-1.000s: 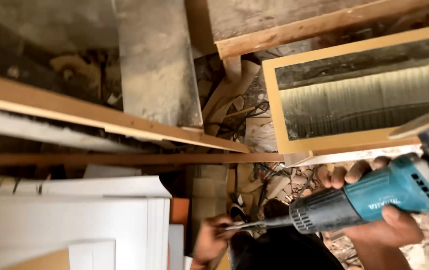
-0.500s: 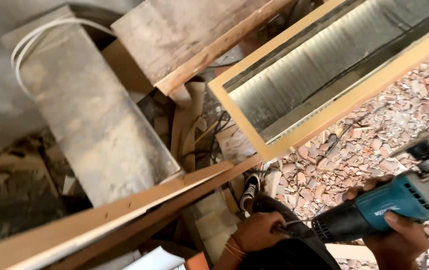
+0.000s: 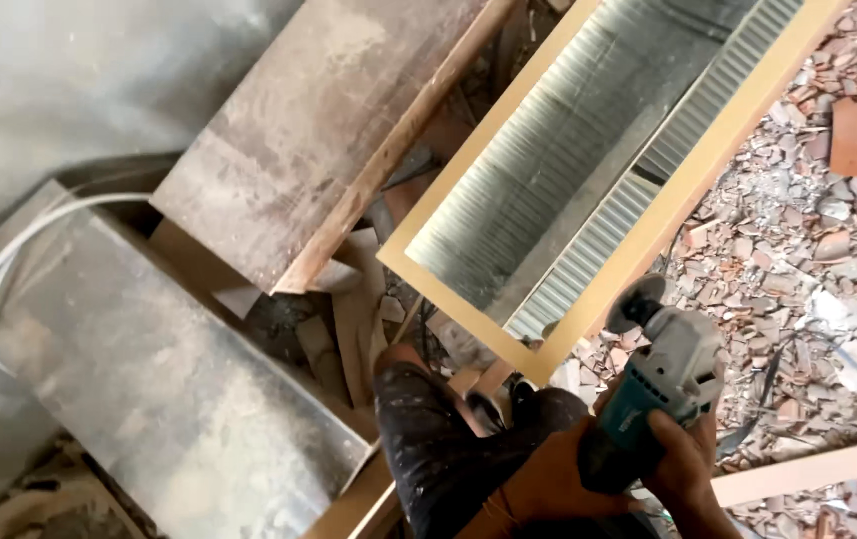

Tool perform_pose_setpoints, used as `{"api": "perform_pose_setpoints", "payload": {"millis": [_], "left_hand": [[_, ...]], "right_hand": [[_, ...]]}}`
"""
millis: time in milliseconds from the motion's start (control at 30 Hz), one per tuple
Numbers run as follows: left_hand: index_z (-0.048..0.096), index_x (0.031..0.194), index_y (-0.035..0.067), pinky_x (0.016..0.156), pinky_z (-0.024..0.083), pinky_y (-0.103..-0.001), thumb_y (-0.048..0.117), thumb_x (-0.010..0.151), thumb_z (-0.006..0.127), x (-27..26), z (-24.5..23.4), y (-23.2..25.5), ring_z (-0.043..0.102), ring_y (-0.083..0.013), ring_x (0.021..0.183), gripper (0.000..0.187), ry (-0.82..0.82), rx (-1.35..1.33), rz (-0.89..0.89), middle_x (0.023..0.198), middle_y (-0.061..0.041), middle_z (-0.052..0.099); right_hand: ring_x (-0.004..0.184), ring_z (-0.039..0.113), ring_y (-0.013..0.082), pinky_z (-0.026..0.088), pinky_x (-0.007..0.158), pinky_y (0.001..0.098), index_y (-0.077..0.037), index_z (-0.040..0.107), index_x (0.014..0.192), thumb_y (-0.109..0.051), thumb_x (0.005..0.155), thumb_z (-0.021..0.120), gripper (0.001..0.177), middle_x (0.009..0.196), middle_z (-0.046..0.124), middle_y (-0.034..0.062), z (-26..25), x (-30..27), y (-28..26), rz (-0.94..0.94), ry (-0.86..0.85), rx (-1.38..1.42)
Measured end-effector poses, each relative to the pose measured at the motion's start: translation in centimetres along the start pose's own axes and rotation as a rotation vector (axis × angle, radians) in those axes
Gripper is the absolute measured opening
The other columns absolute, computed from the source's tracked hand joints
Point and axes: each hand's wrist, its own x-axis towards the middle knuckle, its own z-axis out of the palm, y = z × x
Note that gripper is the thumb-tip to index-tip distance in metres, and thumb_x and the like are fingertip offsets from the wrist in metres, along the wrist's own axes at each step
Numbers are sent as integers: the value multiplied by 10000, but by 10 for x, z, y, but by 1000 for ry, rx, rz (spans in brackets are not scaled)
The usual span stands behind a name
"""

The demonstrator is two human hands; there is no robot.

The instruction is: The person uses a metal file to scrape the edges of a wooden frame and then sands it with a power sander. They rotate the frame to sand all sides before lifting it up.

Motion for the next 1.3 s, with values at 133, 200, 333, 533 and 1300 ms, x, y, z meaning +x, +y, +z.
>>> {"api": "perform_pose_setpoints", "payload": {"millis": [133, 200, 333, 533, 1300], "left_hand": [[512, 1506, -16, 987, 535, -373, 559, 742, 848, 5, -26, -9, 695, -267, 1167, 1013, -31, 7, -2, 1264, -184, 698], [541, 1480, -27, 993, 540, -372, 560, 745, 848, 8, -44, -16, 706, -269, 1160, 989, -72, 60, 11, 1255, -197, 712], [506, 1506, -14, 1012, 524, -364, 542, 748, 853, 19, -98, -14, 683, -260, 1187, 1002, -235, 91, -18, 1298, -189, 689], [517, 1452, -20, 1098, 516, -368, 424, 793, 882, 28, -214, -17, 661, -249, 1221, 874, -610, 68, -8, 1280, -174, 682], [375, 1594, -16, 1126, 479, -358, 325, 810, 880, 11, -383, -11, 606, -255, 1305, 994, -1091, 53, -206, 1389, -161, 611]], "right_hand": [[1040, 645, 355, 567, 875, 506, -277, 145, 1670, -164, 962, 447, 777, 1346, 537, 267, 19, 6, 16, -51, 241, -47], [1129, 582, 324, 533, 936, 493, -249, 158, 1648, -144, 1038, 282, 631, 1454, 454, 224, 4, 2, 41, -30, 404, -269], [1224, 536, 293, 505, 998, 462, -164, 235, 1639, -213, 1080, 296, 565, 1505, 419, 175, 35, 1, 58, -150, 403, -330], [1193, 506, 207, 435, 1007, 344, -149, 262, 1623, -324, 1084, 460, 600, 1470, 450, 111, 104, -5, 139, -306, 528, -413], [1162, 537, 192, 462, 985, 326, -107, 419, 1525, -499, 1053, 413, 614, 1332, 533, 96, 296, 22, 280, -303, 1302, -671]]}}
